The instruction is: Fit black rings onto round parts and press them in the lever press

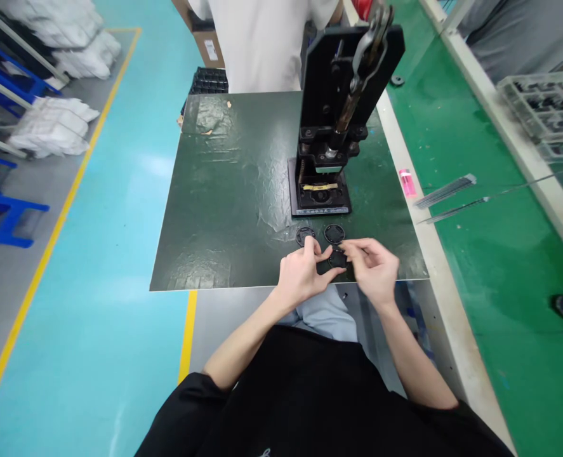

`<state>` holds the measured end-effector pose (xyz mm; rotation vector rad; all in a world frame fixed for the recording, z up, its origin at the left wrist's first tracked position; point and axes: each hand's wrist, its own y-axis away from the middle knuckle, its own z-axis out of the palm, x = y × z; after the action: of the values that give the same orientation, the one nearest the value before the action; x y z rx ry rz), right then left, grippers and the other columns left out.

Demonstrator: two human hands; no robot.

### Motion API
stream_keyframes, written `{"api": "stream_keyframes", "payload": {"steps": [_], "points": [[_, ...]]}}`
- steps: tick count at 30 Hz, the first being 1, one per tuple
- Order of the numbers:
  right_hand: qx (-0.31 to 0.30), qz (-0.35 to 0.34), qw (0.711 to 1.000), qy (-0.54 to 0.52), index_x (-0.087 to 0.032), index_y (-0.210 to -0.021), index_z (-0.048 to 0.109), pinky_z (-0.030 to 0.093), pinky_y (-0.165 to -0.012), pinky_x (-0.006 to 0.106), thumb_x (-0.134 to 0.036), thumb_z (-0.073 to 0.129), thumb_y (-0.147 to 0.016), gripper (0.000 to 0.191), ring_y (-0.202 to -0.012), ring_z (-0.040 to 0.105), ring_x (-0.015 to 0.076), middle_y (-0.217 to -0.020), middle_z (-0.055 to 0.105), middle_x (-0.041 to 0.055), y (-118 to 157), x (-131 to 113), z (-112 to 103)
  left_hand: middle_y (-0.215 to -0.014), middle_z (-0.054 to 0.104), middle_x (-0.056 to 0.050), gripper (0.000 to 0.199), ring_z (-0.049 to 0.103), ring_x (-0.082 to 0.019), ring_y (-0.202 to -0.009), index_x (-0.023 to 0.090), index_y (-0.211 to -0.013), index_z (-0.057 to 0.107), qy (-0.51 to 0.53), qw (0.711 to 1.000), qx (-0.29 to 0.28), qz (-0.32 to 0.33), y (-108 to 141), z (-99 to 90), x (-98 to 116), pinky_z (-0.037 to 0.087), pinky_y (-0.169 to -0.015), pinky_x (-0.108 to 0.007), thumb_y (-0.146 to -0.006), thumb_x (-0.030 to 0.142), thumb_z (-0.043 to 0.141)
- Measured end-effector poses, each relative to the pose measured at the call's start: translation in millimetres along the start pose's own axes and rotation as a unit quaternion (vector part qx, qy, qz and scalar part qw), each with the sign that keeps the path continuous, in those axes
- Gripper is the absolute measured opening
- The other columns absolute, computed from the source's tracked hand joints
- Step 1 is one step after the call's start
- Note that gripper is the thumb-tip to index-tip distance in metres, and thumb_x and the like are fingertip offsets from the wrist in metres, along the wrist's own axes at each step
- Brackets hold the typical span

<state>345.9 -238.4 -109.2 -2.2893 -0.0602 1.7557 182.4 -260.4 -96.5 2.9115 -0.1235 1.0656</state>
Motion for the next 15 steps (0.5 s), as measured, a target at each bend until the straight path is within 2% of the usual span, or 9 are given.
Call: {"api": "stream_keyframes", "payload": {"steps": [2, 4, 7, 10, 13, 15], "points": [[0.069, 0.059, 0.991, -0.103, -0.019, -0.093, 0.073, 0.058, -0.067, 0.028, -0.050, 0.075, -0.090, 0.031, -0.070, 0.067, 0.0136, -0.088, 0.076, 0.0056, -6.5, 3.7, -5.0, -0.096, 0.079, -0.001, 0.054, 0.080, -0.027, -0.092, 0.026, -0.104, 0.048, 0.012, 1.000, 0.002, -0.006, -1.4, -0.3, -0.2, 0.055, -0.065, -0.029, -0.079, 0.056, 0.085], [0.111, 0.074, 0.981, -0.142, -0.018, -0.094, 0.072, 0.059, -0.069, 0.028, -0.053, 0.077, -0.088, 0.036, -0.074, 0.069, 0.0133, -0.093, 0.077, 0.0065, -12.3, 6.2, -13.1, -0.097, 0.082, -0.001, 0.054, 0.080, -0.028, -0.095, 0.027, -0.102, 0.046, 0.024, 1.000, 0.009, -0.007, -1.2, 1.3, -1.5, 0.057, -0.067, -0.031, -0.079, 0.054, 0.086], [0.141, 0.031, 0.988, -0.062, -0.018, -0.097, 0.069, 0.061, -0.069, 0.029, -0.053, 0.074, -0.091, 0.036, -0.077, 0.071, 0.0152, -0.095, 0.077, 0.0076, -15.9, 10.3, -27.9, -0.104, 0.083, -0.002, 0.051, 0.080, -0.028, -0.097, 0.027, -0.103, 0.044, 0.040, 0.999, 0.028, 0.012, 3.5, 5.3, -3.8, 0.060, -0.071, -0.033, -0.082, 0.051, 0.084], [0.167, -0.021, 0.984, 0.051, -0.018, -0.099, 0.069, 0.061, -0.068, 0.031, -0.050, 0.071, -0.094, 0.032, -0.075, 0.073, 0.0171, -0.089, 0.076, 0.0061, -14.1, 17.4, -38.2, -0.108, 0.082, -0.002, 0.048, 0.080, -0.024, -0.087, 0.027, -0.106, 0.044, 0.066, 0.995, 0.051, 0.047, 9.0, 2.7, -3.8, 0.061, -0.071, -0.032, -0.085, 0.046, 0.083], [0.167, -0.033, 0.982, 0.085, -0.018, -0.106, 0.070, 0.062, -0.071, 0.033, -0.045, 0.069, -0.096, 0.029, -0.079, 0.075, 0.0190, -0.087, 0.075, 0.0053, -11.0, 23.7, -39.5, -0.105, 0.082, -0.002, 0.045, 0.076, -0.017, -0.066, 0.026, -0.109, 0.047, 0.068, 0.988, 0.102, 0.089, 1.1, -13.7, -2.2, 0.058, -0.066, -0.028, -0.088, 0.048, 0.080], [0.154, -0.040, 0.983, 0.092, -0.018, -0.109, 0.071, 0.063, -0.072, 0.034, -0.043, 0.067, -0.098, 0.027, -0.080, 0.076, 0.0196, -0.087, 0.075, 0.0054, -9.8, 25.3, -37.5, -0.107, 0.082, -0.004, 0.043, 0.070, -0.013, -0.057, 0.024, -0.110, 0.048, 0.042, 0.981, 0.159, 0.107, -17.9, -28.7, -2.9, 0.056, -0.064, -0.027, -0.090, 0.048, 0.078]]}}
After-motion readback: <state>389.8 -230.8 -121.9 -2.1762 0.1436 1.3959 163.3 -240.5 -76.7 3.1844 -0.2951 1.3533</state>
